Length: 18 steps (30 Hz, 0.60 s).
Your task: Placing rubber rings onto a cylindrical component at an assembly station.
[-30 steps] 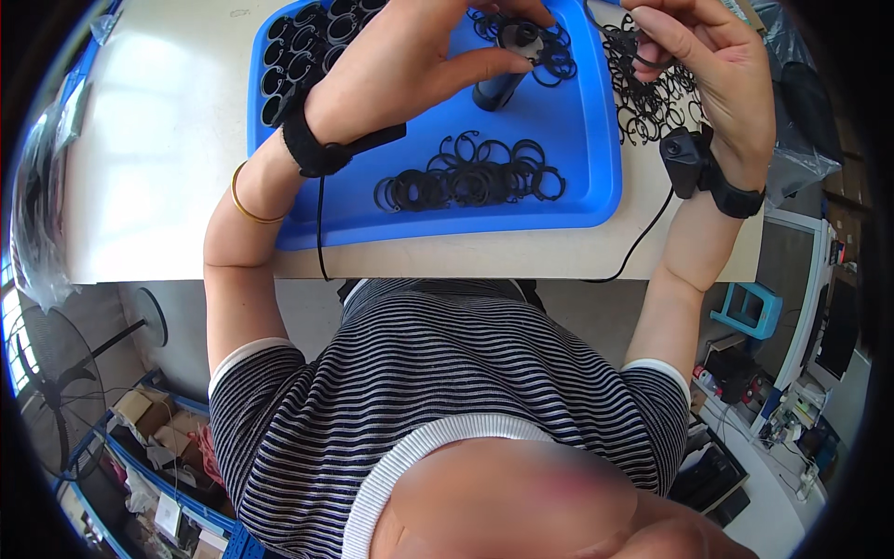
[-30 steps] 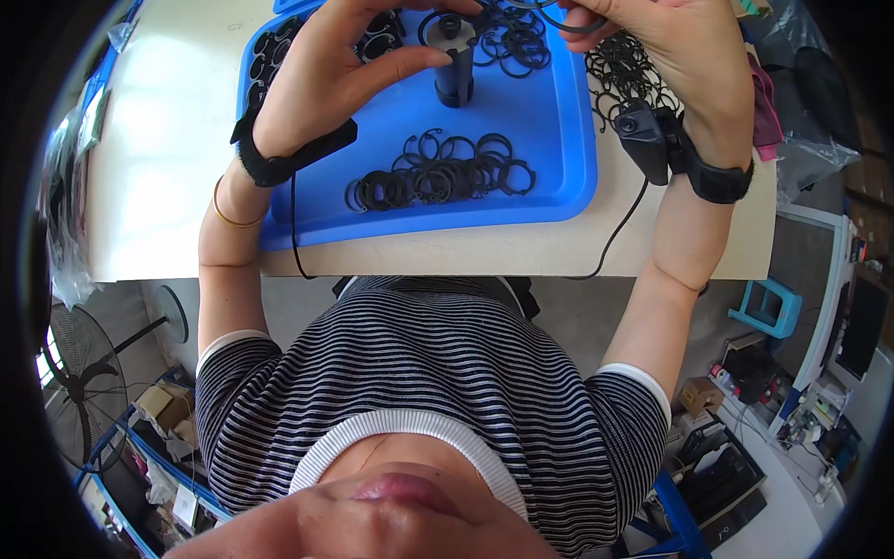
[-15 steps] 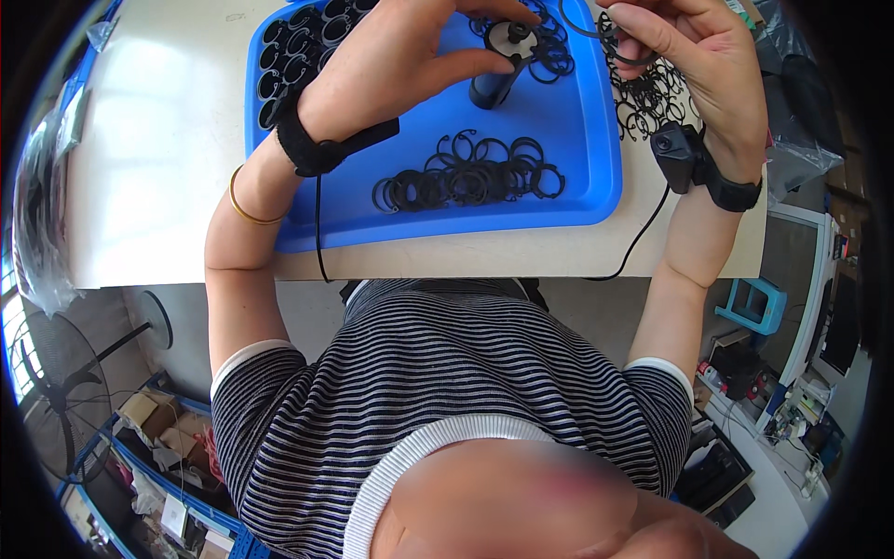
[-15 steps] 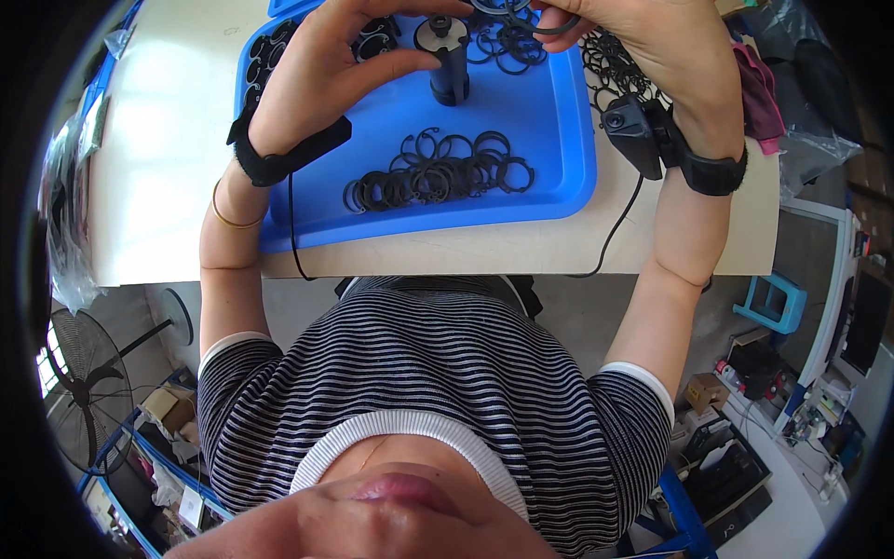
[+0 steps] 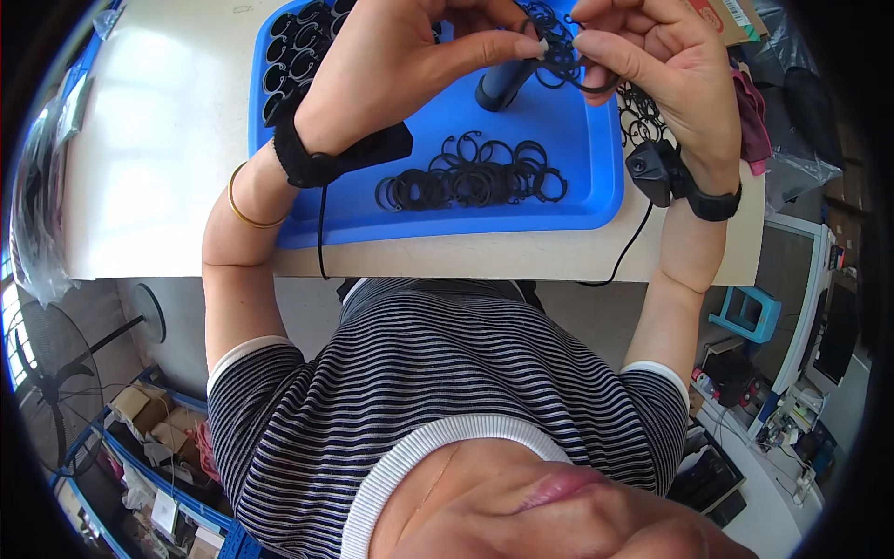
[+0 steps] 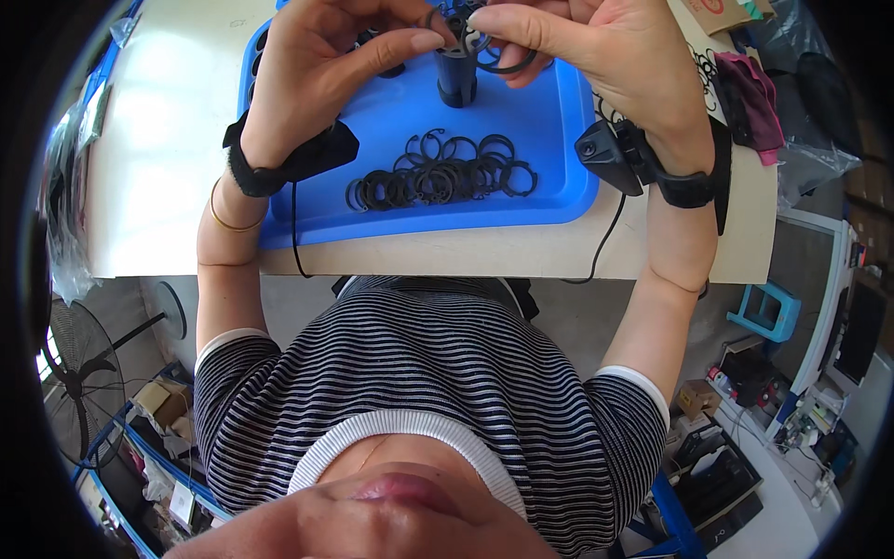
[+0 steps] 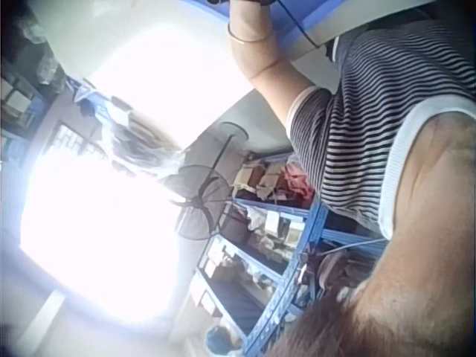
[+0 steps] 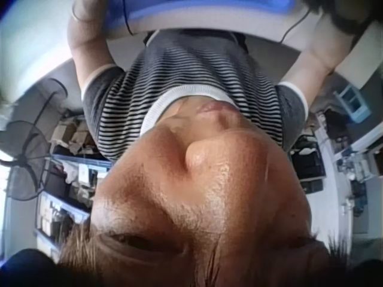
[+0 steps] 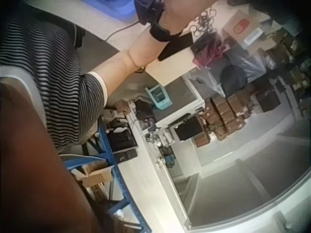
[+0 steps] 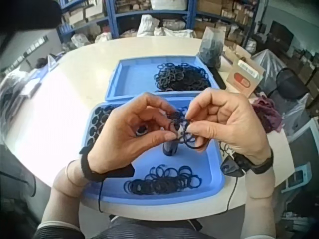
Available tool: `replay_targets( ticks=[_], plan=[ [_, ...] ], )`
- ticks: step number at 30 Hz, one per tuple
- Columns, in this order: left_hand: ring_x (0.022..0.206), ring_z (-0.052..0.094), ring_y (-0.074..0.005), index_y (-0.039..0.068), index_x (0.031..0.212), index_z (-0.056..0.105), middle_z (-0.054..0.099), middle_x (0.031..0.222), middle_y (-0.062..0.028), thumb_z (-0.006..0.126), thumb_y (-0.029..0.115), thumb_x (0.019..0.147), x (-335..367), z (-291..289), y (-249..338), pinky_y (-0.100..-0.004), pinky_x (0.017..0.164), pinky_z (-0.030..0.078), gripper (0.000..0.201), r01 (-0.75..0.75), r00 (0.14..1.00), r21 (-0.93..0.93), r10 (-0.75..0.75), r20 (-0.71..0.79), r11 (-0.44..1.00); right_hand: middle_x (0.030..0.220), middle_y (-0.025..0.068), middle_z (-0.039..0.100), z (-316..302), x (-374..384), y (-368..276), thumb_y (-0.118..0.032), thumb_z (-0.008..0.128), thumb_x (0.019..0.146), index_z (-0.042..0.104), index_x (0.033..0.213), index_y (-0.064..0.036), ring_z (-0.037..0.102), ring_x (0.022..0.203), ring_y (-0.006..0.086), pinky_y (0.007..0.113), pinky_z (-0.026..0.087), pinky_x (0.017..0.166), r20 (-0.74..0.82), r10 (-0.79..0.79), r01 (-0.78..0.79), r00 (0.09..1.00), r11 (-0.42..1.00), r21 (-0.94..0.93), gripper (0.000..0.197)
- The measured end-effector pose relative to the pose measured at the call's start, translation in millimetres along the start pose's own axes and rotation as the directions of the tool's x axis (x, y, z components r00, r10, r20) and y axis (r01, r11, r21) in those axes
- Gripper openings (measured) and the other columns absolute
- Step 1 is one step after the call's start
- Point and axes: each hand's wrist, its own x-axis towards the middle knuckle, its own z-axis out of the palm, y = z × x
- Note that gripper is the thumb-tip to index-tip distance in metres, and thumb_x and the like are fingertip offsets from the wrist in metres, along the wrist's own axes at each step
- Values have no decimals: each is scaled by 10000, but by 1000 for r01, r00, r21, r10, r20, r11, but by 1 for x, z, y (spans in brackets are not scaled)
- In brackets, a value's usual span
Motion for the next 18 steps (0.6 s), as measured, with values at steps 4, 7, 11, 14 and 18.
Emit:
replay_targets(
  ticks=[4, 7, 11, 14, 18],
  plan=[
    [955, 684, -116, -15, 1225, 580, 719, 1044, -86, 749, -12, 928, 1, -5, -12, -256, 857, 547, 342, 13, 1000, -159, -15, -14, 987, 849, 55, 698, -1, 2, 3, -5, 737, 933, 633, 1087, 18, 691, 682, 90, 225, 597, 612, -14, 8, -8, 1000, 1000, 5, 188],
    [962, 683, -116, -23, 1180, 620, 718, 1065, -72, 722, -16, 948, 1, -3, -11, -252, 871, 551, 253, 53, 997, -166, -62, -54, 985, 828, 32, 692, -6, 1, 3, -26, 736, 943, 638, 1078, 7, 669, 665, 67, 195, 556, 582, -26, 1, -2, 1000, 1000, -27, 170],
    [979, 684, -113, -30, 1157, 659, 726, 1055, -70, 685, -19, 972, 1, -2, -12, -248, 877, 558, 187, 34, 998, -157, -42, -48, 987, 806, 9, 687, -9, 2, 6, -63, 734, 959, 666, 1049, 4, 632, 631, 39, 161, 497, 549, -68, -23, 19, 997, 998, -59, 132],
    [967, 693, -114, -33, 1175, 659, 733, 1036, -77, 683, -23, 971, -1, 1, -9, -249, 857, 568, 206, -1, 999, -85, -1, -34, 996, 803, 10, 689, -4, 2, 4, -78, 744, 955, 693, 1019, 11, 622, 624, 35, 162, 488, 541, -52, 37, -41, 998, 995, -87, 120],
    [923, 709, -124, -25, 1203, 650, 739, 1020, -93, 699, -37, 950, -4, 3, -2, -256, 826, 579, 257, -62, 993, 85, 70, -96, 994, 784, 9, 689, 1, 3, 3, -83, 750, 952, 711, 1005, 14, 615, 613, 33, 169, 487, 536, -48, 119, -124, 992, 986, -113, 117]
  ],
)
